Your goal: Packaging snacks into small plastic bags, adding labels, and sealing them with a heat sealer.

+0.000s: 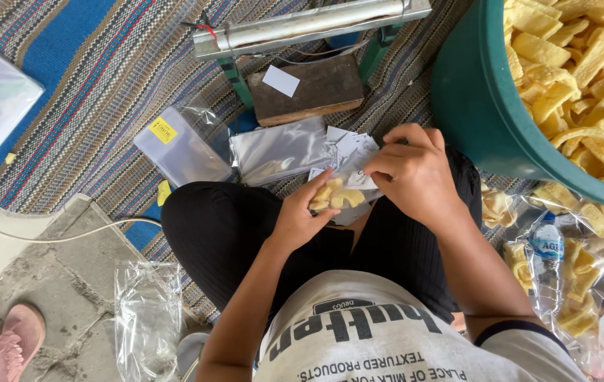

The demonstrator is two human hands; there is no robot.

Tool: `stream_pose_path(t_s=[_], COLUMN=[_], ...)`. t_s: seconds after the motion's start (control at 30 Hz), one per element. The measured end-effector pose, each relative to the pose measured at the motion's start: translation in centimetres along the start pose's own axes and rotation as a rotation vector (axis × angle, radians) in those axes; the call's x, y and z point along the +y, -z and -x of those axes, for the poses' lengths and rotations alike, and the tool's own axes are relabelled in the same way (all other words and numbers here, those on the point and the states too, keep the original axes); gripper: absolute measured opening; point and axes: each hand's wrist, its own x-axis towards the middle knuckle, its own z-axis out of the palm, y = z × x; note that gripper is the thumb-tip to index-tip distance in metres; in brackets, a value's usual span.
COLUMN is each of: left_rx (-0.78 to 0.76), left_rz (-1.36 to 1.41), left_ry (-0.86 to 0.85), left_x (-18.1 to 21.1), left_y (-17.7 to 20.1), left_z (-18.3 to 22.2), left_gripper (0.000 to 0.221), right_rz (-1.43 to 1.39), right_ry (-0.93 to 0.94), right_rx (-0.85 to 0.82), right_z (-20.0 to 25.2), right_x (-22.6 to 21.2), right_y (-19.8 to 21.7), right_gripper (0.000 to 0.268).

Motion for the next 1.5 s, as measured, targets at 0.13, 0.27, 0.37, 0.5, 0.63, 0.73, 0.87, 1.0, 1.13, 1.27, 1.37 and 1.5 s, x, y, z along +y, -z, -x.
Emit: stream_pose_path(t_s=[0.13, 0.27, 0.37, 0.5, 0.63, 0.73, 0.87, 1.0, 1.13, 1.27, 1.37, 1.5], left_rx=[-0.062, -0.073, -0.116, -0.062, -0.038, -0.111, -0.019, -0.055, -0.132, -0.154, -0.119, -0.084], left_rz=[-0.228, -0.379, -0.209, 0.084, 0.117, 0.064, 0.033, 0.049, -0.227, -0.565, -0.579, -0.556], left_ry=[-0.121, -0.171, -0.118, -0.063, -0.185, -0.356, -0.450, -0.389, -0.404, -0.583, -0.621, -0.529], left_x=[1.1, 2.5, 0.4, -1.6, -2.1, 2.1, 3.5, 5.8, 6.1, 6.3, 4.9, 6.5], left_y=[-0.4, -0.7, -0.4, -0.4, -1.1, -0.9, -2.0, -2.2, -1.0, 0.0, 1.0, 1.9], left_z=[0.1, 0.1, 0.7, 1.2, 1.3, -0.2, 0.4, -0.3, -0.4, -1.2, -1.8, -1.9], left_gripper=[0.072, 0.074, 0.081, 0.084, 0.093, 0.094, 0.057, 0.060, 0.064, 0.051, 0.052, 0.056], right_rz=[0.113, 0.091, 0.092, -0.613, -0.987, -1.011, -0.974, -0.792, -0.319, -0.048, -0.142, -0.529], right_ry=[0.115, 0.194, 0.222, 0.021, -0.166, -0.139, -0.100, 0.069, 0.206, 0.287, 0.320, 0.262], right_rx=[-0.034, -0.143, -0.321, -0.174, -0.043, 0.000, 0.129, 0.201, -0.073, -0.305, -0.379, -0.210], right_z=[0.2, 2.1, 1.6, -0.8, 1.0, 1.6, 3.3, 2.9, 2.1, 0.8, 0.5, 0.3], right_x=[-0.4, 0.8, 0.6, 0.4, 0.8, -1.9, -3.7, -2.5, -1.5, -1.6, -0.5, 0.7], right_y=[-1.8, -5.8, -4.2, 2.3, 2.1, 2.2, 1.4, 2.6, 5.6, 5.6, 5.9, 6.6], right_gripper=[0.014, 0.020, 0.005, 0.027, 0.030, 0.019, 0.010, 0.028, 0.031, 0.019, 0.017, 0.018])
